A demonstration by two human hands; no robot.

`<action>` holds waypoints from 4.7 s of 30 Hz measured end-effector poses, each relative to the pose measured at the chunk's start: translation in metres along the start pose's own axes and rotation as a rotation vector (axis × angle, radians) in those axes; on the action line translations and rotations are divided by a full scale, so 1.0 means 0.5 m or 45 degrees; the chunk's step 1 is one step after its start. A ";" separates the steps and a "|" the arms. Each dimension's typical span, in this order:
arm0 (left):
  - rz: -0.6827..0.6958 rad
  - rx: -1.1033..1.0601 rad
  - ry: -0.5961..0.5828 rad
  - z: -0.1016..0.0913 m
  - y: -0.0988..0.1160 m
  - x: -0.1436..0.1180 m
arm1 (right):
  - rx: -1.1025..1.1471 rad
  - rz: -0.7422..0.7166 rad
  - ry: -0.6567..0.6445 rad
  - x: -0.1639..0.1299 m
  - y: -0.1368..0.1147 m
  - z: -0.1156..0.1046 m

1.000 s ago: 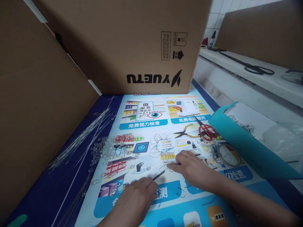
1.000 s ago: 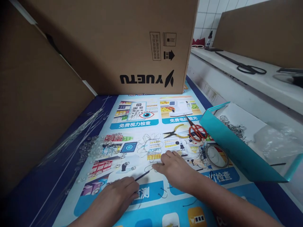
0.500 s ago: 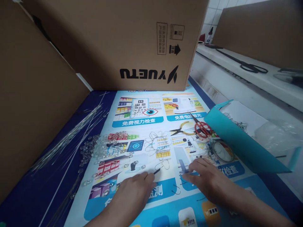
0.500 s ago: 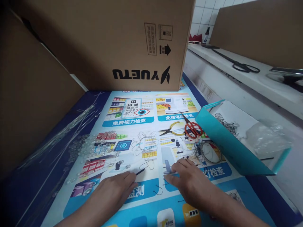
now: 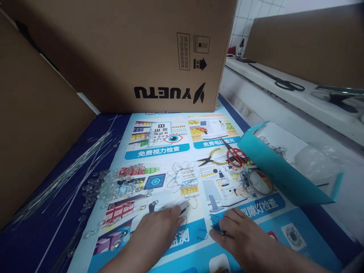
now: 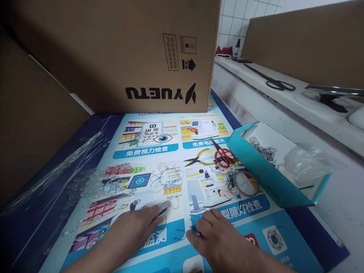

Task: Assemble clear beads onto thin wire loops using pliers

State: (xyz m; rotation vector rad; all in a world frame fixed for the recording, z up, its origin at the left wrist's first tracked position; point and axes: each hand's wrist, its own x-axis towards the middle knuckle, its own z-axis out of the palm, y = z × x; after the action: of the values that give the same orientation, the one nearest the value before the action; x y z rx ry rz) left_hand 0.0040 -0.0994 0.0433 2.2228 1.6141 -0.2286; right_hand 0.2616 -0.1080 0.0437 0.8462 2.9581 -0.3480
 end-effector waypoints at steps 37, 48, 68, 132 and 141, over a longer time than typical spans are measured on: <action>-0.078 0.000 0.126 -0.004 -0.066 -0.006 | 0.290 0.269 0.050 0.085 0.005 0.025; -0.088 0.068 0.133 -0.008 -0.093 -0.003 | 0.334 0.385 0.160 0.118 0.009 -0.009; -0.060 0.235 0.262 0.001 -0.109 0.007 | 0.183 0.256 0.127 0.175 0.012 -0.002; 0.097 0.120 0.056 -0.005 -0.014 0.033 | -0.126 -0.078 0.046 0.143 0.148 -0.088; 0.023 0.004 0.060 -0.022 -0.015 0.018 | -0.101 -0.049 0.102 0.156 0.142 -0.071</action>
State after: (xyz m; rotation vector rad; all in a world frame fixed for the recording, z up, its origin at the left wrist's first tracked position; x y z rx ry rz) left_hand -0.0010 -0.0850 0.0484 2.2602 1.6186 -0.1754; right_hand 0.2336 -0.0010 0.0559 0.8141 3.0426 -0.2014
